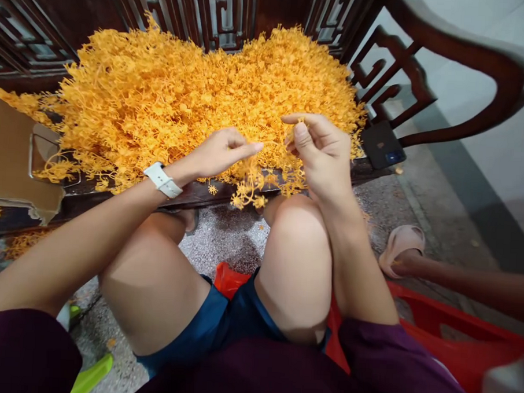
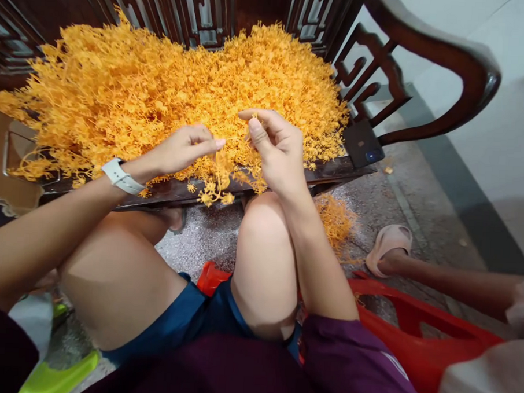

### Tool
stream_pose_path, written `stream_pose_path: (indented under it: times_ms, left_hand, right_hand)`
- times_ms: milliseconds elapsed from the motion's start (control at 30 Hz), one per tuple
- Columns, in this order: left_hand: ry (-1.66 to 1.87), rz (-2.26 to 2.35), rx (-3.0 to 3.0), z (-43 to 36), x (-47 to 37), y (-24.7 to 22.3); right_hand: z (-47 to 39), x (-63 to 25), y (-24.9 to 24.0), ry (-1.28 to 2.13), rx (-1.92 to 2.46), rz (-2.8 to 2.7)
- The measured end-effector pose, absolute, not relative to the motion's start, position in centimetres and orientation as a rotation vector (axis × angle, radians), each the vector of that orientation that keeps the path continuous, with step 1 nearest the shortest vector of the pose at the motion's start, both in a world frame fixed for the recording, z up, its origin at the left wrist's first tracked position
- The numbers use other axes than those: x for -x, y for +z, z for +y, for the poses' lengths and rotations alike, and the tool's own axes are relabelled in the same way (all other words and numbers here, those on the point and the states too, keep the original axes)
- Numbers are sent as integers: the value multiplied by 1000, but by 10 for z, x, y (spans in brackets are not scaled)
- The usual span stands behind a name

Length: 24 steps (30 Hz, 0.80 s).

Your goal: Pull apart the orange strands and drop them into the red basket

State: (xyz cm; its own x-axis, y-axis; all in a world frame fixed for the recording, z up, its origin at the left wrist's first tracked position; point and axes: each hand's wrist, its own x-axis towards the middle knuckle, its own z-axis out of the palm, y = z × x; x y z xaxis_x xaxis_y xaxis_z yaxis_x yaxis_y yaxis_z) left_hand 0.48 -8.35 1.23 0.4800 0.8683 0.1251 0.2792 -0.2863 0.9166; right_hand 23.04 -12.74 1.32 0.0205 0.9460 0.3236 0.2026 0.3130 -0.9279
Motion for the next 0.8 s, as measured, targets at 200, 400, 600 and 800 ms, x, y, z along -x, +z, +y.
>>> stream_pose_path:
  times_ms: [200,400,600,800]
  left_hand:
    - [1053,891,-2154,-94,-29,21]
    - [781,730,-2027,-91,-39,5]
    - [891,740,-1836,-92,-33,19]
    - [726,824,-1795,-98,-33,25]
  right_hand:
    - [-127,-225,13,976,1003,-1440]
    - [-123,-228,7,1007,886,-1269]
    - [-128,-233,7,1018,945,-1310]
    - [-131,-226,6,806,1004,-1456]
